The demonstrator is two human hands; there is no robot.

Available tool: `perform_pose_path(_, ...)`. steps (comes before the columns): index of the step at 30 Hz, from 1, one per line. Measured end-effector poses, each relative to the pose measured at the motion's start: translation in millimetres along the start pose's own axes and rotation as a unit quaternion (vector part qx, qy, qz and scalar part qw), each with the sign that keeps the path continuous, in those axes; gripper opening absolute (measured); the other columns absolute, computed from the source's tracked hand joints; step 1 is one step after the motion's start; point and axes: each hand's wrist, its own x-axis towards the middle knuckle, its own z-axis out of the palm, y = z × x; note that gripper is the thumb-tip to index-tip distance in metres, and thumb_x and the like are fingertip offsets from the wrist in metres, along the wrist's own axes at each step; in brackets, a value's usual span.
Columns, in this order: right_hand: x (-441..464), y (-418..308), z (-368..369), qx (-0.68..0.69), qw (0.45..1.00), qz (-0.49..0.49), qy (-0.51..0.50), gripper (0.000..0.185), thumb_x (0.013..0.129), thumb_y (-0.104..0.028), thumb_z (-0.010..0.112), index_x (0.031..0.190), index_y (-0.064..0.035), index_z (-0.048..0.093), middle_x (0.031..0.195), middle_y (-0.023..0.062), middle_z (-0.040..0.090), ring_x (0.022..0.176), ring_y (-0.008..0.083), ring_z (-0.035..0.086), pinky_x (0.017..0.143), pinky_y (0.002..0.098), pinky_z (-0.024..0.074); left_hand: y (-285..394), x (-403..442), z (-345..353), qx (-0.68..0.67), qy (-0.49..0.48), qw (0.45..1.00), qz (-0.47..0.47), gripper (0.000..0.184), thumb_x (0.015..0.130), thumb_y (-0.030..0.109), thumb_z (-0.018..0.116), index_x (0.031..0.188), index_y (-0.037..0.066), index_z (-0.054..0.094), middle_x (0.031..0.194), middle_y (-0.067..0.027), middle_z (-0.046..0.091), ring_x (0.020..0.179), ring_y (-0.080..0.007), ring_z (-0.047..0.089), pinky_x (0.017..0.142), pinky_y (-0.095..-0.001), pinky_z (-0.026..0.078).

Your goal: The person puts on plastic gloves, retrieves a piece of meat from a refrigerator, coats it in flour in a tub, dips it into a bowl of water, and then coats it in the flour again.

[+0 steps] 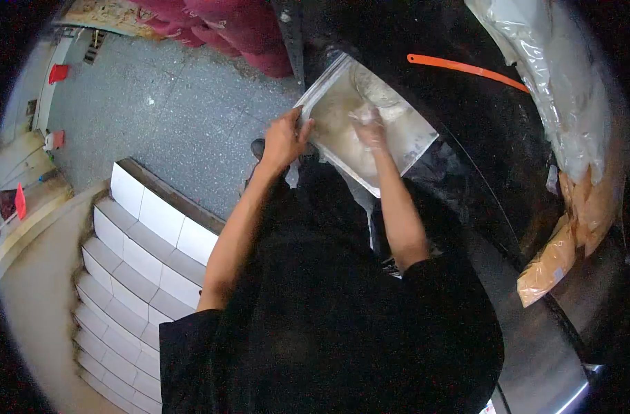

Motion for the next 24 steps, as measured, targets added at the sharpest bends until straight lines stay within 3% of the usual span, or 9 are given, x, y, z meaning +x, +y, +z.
perform_pose_path(2, -3.9, 3.7, -1.1, 0.24, 0.966, 0.089, -0.046, 0.053, 0.078, -0.038, 0.06, 0.116, -0.0037, 0.051, 0.111, 0.0127, 0.055, 0.102, 0.0247, 0.052, 0.089, 0.0335, 0.0408, -2.7, 1.2, 2.0, -0.01, 0.006, 1.0, -0.005, 0.03, 0.08, 0.027, 0.057, 0.089, -0.001, 0.054, 0.078, -0.0239, 0.057, 0.074, -0.0416, 0.056, 0.064, -0.0465, 0.044)
perform_pose_path(4, -1.4, 13.0, 3.5, 0.351, 0.916, 0.162, -0.109, 0.048, 0.08, -0.038, 0.058, 0.113, -0.0038, 0.054, 0.107, 0.0105, 0.057, 0.098, 0.0236, 0.053, 0.085, 0.035, 0.0423, -4.0, 2.9, 0.8, 0.022, -0.004, 1.0, -0.014, 0.029, 0.08, 0.027, 0.057, 0.089, -0.001, 0.054, 0.077, -0.0239, 0.057, 0.075, -0.0415, 0.056, 0.064, -0.0468, 0.044)
perform_pose_path(6, 19.2, 24.8, 7.4, 0.344, 0.896, 0.219, -0.178, 0.044, 0.082, -0.036, 0.056, 0.112, -0.0038, 0.055, 0.105, 0.0086, 0.058, 0.095, 0.0224, 0.054, 0.082, 0.0367, 0.0427, -3.4, 2.0, -0.1, 0.033, -0.015, 0.999, -0.024, 0.028, 0.08, 0.026, 0.058, 0.089, 0.0, 0.053, 0.078, -0.0239, 0.057, 0.076, -0.0413, 0.056, 0.065, -0.0469, 0.044)
perform_pose_path(7, 39.0, 67.3, 54.9, 0.247, 0.933, 0.227, -0.133, 0.034, 0.086, -0.027, 0.048, 0.108, -0.0038, 0.057, 0.105, 0.0109, 0.058, 0.09, 0.024, 0.055, 0.077, 0.0367, 0.0443, -2.1, 3.3, -1.6, 0.029, -0.019, 0.999, -0.029, 0.028, 0.08, 0.026, 0.058, 0.089, 0.0, 0.054, 0.079, -0.0238, 0.057, 0.077, -0.0412, 0.056, 0.065, -0.047, 0.044)
perform_pose_path(10, 7.0, 40.6, 59.6, 0.079, 0.989, -0.031, -0.118, 0.031, 0.087, -0.023, 0.043, 0.106, -0.0024, 0.057, 0.105, 0.0158, 0.057, 0.091, 0.0276, 0.055, 0.078, 0.039, 0.0445, -3.8, -0.7, 0.3, 0.03, -0.012, 0.999, -0.028, 0.028, 0.079, 0.026, 0.058, 0.09, 0.0, 0.054, 0.082, -0.0233, 0.058, 0.079, -0.041, 0.056, 0.066, -0.0469, 0.044)
perform_pose_path(13, -10.5, 5.1, 61.9, -0.097, 0.946, -0.296, -0.085, 0.03, 0.088, -0.019, 0.038, 0.103, -0.0009, 0.058, 0.105, 0.0206, 0.056, 0.091, 0.0313, 0.055, 0.079, 0.0412, 0.0446, -0.3, 1.1, -1.5, 0.026, -0.014, 0.999, -0.03, 0.029, 0.079, 0.027, 0.058, 0.094, 0.001, 0.055, 0.084, -0.0224, 0.058, 0.08, -0.0407, 0.056, 0.067, -0.0467, 0.044)
perform_pose_path(20, 38.2, 50.2, 119.2, 0.153, 0.945, -0.187, -0.222, 0.046, 0.079, -0.016, 0.058, 0.121, -0.0017, 0.045, 0.102, 0.014, 0.058, 0.095, 0.0275, 0.054, 0.088, 0.0397, 0.0407, 2.2, -2.5, -4.7, 0.024, 0.003, 0.999, -0.042, 0.033, 0.079, 0.027, 0.058, 0.101, 0.002, 0.055, 0.09, -0.0215, 0.059, 0.084, -0.0393, 0.057, 0.071, -0.0465, 0.046)
perform_pose_path(23, 36.3, 15.0, 112.8, -0.001, 0.959, -0.223, -0.176, 0.047, 0.076, -0.014, 0.061, 0.119, -0.0035, 0.047, 0.096, 0.0109, 0.059, 0.09, 0.0244, 0.054, 0.086, 0.0384, 0.0415, -3.4, -0.6, -1.4, 0.027, -0.006, 0.999, -0.029, 0.034, 0.079, 0.028, 0.057, 0.101, 0.002, 0.055, 0.092, -0.0215, 0.059, 0.085, -0.0392, 0.057, 0.071, -0.0467, 0.046)
perform_pose_path(24, 40.9, 33.0, 115.9, 0.034, 0.964, -0.212, -0.156, 0.044, 0.078, -0.016, 0.058, 0.118, -0.0027, 0.047, 0.101, 0.0123, 0.056, 0.095, 0.023, 0.052, 0.088, 0.0368, 0.0398, -2.2, -0.4, -1.3, 0.032, -0.008, 0.999, -0.033, 0.034, 0.079, 0.028, 0.057, 0.102, 0.002, 0.054, 0.093, -0.0213, 0.059, 0.086, -0.0389, 0.057, 0.071, -0.0467, 0.046)
